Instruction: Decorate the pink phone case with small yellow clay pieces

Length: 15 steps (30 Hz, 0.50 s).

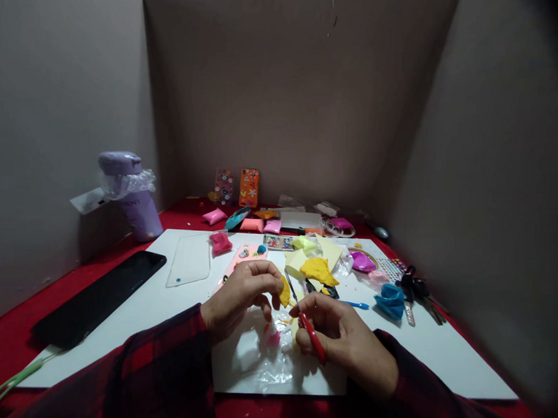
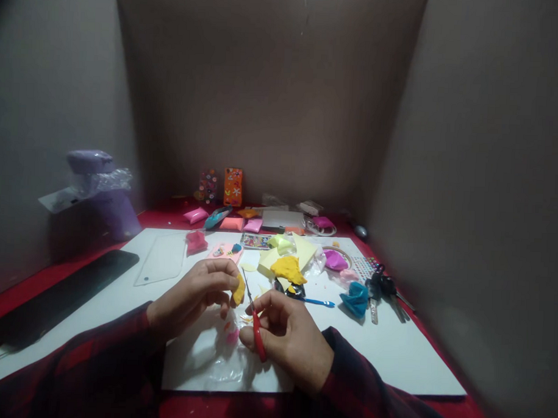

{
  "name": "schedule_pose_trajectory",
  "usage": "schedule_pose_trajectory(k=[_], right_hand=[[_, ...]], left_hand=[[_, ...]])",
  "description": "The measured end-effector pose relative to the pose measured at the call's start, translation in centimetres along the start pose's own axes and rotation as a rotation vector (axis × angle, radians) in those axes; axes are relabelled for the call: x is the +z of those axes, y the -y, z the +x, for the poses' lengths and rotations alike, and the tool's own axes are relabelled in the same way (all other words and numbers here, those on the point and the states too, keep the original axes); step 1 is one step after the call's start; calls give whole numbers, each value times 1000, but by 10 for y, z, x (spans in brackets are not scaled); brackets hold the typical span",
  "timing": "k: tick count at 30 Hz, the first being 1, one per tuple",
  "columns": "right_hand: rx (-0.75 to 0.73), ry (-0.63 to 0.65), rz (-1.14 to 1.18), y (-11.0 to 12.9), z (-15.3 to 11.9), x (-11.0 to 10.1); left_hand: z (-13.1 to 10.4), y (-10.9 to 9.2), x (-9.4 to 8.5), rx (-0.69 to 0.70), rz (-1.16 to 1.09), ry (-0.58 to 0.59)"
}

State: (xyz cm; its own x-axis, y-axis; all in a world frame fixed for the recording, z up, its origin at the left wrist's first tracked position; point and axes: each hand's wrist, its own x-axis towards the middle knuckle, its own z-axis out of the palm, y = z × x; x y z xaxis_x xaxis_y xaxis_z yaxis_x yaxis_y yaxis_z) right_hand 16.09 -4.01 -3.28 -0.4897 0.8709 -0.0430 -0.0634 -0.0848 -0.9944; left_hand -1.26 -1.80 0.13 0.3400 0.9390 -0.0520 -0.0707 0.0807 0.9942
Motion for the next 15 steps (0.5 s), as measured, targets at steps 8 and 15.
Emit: schedule_pose_trajectory(k=[8,15], right_hand=[[16,5,-28,7,-2,2],[18,-6,-59,8,-2,3]], left_hand=[[1,-2,0,0,-19,-14],[0,0,-2,9,-59,-22]])
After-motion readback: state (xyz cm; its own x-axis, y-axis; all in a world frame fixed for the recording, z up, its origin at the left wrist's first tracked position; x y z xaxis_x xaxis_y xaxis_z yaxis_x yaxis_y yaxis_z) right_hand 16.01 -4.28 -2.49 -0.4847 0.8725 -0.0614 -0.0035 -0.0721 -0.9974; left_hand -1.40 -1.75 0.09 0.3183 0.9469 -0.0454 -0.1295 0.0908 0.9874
